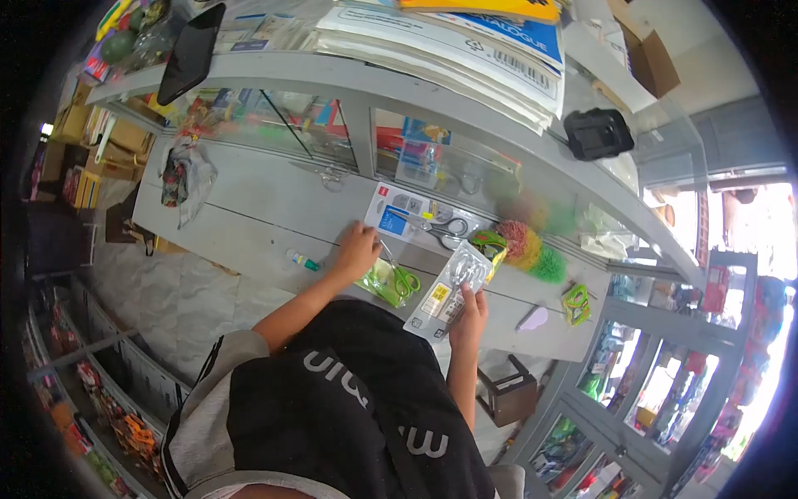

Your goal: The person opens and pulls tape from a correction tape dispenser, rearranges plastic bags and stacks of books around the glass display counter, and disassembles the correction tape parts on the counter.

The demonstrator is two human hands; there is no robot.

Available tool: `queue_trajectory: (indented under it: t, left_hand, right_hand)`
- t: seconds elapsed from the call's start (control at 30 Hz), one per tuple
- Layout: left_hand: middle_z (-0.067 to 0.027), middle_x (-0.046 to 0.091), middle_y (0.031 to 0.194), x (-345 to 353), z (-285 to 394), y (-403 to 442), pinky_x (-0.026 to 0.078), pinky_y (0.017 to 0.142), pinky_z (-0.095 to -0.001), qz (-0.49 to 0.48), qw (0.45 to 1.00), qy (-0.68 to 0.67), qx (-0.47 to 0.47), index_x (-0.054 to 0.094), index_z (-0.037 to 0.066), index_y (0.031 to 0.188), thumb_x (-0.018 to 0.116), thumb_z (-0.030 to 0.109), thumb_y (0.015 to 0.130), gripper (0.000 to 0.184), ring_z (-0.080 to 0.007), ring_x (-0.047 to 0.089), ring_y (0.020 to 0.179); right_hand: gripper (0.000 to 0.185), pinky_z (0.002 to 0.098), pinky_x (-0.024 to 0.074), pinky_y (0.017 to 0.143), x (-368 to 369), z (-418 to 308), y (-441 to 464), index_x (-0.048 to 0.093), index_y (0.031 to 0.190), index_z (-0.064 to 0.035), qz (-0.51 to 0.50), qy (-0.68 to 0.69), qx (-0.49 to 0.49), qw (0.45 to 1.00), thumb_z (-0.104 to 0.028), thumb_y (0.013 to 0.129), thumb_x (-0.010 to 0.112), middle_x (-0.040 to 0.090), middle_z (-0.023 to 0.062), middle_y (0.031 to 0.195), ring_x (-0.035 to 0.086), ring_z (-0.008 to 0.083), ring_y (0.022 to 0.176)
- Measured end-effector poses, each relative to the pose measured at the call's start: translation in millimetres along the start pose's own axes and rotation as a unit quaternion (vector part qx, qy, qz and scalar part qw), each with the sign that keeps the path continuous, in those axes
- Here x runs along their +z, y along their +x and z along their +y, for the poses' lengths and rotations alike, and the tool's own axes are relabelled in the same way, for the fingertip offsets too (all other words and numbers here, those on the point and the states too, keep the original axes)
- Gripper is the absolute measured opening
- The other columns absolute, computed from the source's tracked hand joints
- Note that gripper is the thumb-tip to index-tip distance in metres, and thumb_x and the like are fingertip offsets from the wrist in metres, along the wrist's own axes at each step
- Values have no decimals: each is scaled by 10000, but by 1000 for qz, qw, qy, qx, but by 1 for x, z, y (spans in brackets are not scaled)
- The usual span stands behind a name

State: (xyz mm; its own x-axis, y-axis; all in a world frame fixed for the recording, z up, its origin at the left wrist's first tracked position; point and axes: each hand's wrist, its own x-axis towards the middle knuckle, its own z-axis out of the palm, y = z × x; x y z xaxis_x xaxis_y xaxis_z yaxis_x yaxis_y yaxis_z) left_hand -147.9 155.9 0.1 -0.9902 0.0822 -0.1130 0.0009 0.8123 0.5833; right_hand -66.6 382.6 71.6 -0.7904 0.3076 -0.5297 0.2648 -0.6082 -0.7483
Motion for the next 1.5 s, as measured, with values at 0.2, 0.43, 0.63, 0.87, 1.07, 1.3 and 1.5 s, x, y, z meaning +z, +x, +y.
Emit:
queue_trajectory:
  t: [0.2, 0.43, 0.63, 0.87, 1.07, 1.3, 1.5]
  left_hand:
    - [-150, 366, 1198, 3, 23, -2, 371, 846, -412, -11, 952, 81, 296, 562, 55, 869, 755, 190, 555, 392, -333, 388, 1099]
    - [-142, 510, 1030, 25, 14, 26, 439, 752, -397, -239, 932, 95, 254, 543, 28, 957, 762, 207, 567, 482, -298, 497, 1000]
    - [49, 428, 656, -126, 69, 39, 333, 439, -232, -266, 756, -598, 2, 484, 91, 860, 617, 157, 792, 164, -55, 404, 496]
    - [43, 417, 597, -316, 87, -29, 285, 423, -219, -267, 393, -805, 354, 498, 113, 810, 578, 162, 808, 94, -60, 371, 487]
    - [37, 421, 594, -346, 101, -57, 286, 431, -235, -242, 423, -756, 437, 517, 101, 757, 535, 195, 836, 124, -72, 364, 492]
    - [31, 425, 590, -360, 99, -68, 288, 442, -253, -205, 459, -732, 459, 539, 86, 694, 484, 233, 868, 234, -86, 355, 499]
    - [26, 429, 587, -331, 71, -30, 290, 451, -268, 2, 552, -762, 339, 558, 74, 641, 441, 265, 896, 340, -97, 348, 505]
  right_hand:
    - [225, 252, 457, 733, 7, -7, -22, 545, 1021, -12, 12, -41, -33, 999, -65, 806, 589, 611, 54, 912, 581, 126, 806]
    - [190, 241, 464, 680, 8, -9, -19, 556, 968, -15, 54, -63, -58, 995, -84, 797, 602, 612, 48, 882, 582, 117, 752]
    - [222, 247, 468, 646, 6, -12, -20, 552, 967, 5, 95, -44, -46, 993, -103, 785, 620, 612, 63, 868, 586, 124, 726]
    - [212, 239, 471, 596, 6, -20, -9, 551, 945, 8, 80, -129, -11, 988, -106, 777, 613, 614, 68, 811, 589, 125, 655]
    - [245, 261, 468, 580, 25, -17, 7, 549, 928, 33, 36, -149, -19, 988, -113, 751, 635, 616, 88, 793, 585, 131, 642]
    - [303, 275, 476, 610, 34, 35, 25, 545, 960, 29, -19, -132, 74, 988, -131, 730, 663, 617, 88, 813, 599, 159, 685]
    - [282, 398, 501, 801, 35, 99, 65, 483, 1064, 14, -21, 216, 218, 952, -7, 800, 581, 581, 125, 1001, 588, 256, 924]
